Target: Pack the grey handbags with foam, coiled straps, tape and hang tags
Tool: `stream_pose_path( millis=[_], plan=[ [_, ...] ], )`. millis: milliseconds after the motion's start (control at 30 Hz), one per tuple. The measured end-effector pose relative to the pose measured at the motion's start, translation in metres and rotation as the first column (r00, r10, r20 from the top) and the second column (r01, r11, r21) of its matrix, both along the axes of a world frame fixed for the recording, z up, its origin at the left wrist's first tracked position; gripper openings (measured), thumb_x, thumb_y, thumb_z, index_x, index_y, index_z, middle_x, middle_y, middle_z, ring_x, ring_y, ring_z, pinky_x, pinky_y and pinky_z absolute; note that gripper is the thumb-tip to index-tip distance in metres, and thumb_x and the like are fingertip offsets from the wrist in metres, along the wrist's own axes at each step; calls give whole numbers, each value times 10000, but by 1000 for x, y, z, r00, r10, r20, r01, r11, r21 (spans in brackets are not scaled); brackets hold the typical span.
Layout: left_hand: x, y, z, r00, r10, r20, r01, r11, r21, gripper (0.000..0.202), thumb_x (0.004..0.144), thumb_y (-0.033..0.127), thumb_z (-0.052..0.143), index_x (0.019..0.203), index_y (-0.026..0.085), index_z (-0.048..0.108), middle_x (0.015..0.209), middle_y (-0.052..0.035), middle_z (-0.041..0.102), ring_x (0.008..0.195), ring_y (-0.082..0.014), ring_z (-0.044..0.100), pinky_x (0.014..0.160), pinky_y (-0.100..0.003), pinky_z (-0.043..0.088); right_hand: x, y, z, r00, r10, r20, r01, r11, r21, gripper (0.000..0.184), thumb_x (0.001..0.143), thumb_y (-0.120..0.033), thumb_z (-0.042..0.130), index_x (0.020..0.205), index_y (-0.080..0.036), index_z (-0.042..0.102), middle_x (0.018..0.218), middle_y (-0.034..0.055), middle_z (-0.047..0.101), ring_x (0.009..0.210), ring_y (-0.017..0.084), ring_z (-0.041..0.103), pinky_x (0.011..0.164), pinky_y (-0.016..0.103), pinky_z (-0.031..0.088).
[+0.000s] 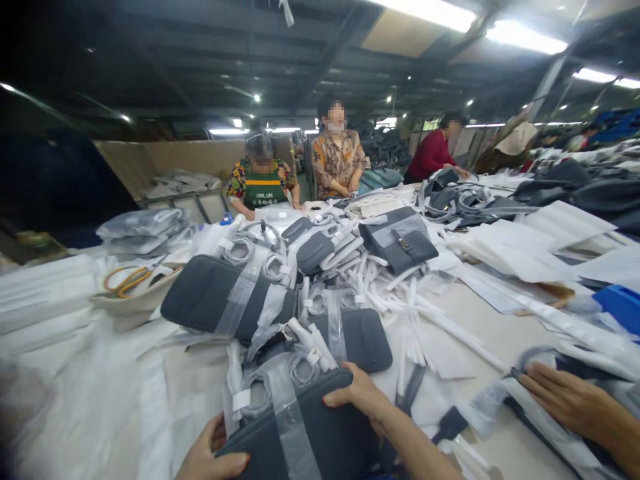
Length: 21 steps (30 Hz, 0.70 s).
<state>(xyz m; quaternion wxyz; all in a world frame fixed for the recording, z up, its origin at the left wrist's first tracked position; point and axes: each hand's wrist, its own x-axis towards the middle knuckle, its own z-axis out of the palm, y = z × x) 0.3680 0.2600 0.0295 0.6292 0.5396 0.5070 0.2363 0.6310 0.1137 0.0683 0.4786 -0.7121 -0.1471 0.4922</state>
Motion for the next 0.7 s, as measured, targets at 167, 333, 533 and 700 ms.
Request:
stream_pose_path(
  millis=[167, 333, 533, 700],
  plan=[
    [6, -2, 20, 997, 19, 71, -8, 989, -145, 840, 314, 224, 818, 1083, 126, 495, 816, -99, 696, 821, -334, 657, 748, -402, 507, 7, 6, 16, 999, 49, 18, -49, 998, -37, 454, 378, -187, 766, 814, -165, 642, 708, -1, 669, 799, 229, 633, 716, 298, 483],
    [9, -5, 41, 986, 9, 167, 36, 964, -263, 902, 347, 165, 801, 1167, 138, 425, 817, -79, 715, 747, -289, 670, 692, -370, 509, 6, 15, 28, 994, 103, -31, -102, 995, 6, 237, 391, -172, 741, 579, -166, 596, 514, -19, 606, 575, 178, 600, 567, 267, 470],
    [10, -7, 53, 979, 67, 194, 9, 929, -369, 1108, 400, 92, 791, 1345, 74, 213, 765, -88, 714, 672, -269, 673, 641, -362, 531, 4, 18, 51, 984, 129, -123, -128, 992, 18, 176, 474, -206, 697, 628, -180, 614, 570, -6, 657, 567, 175, 628, 564, 271, 507],
    [3, -13, 62, 965, 150, 217, -12, 847, -532, 1194, 507, 101, 763, 1415, 71, -11, 814, -127, 707, 729, -304, 691, 685, -410, 545, 2, 11, 87, 954, 251, -163, -259, 965, -29, 212, 514, -245, 728, 682, -128, 676, 668, 70, 706, 638, 216, 671, 635, 291, 529]
  ],
)
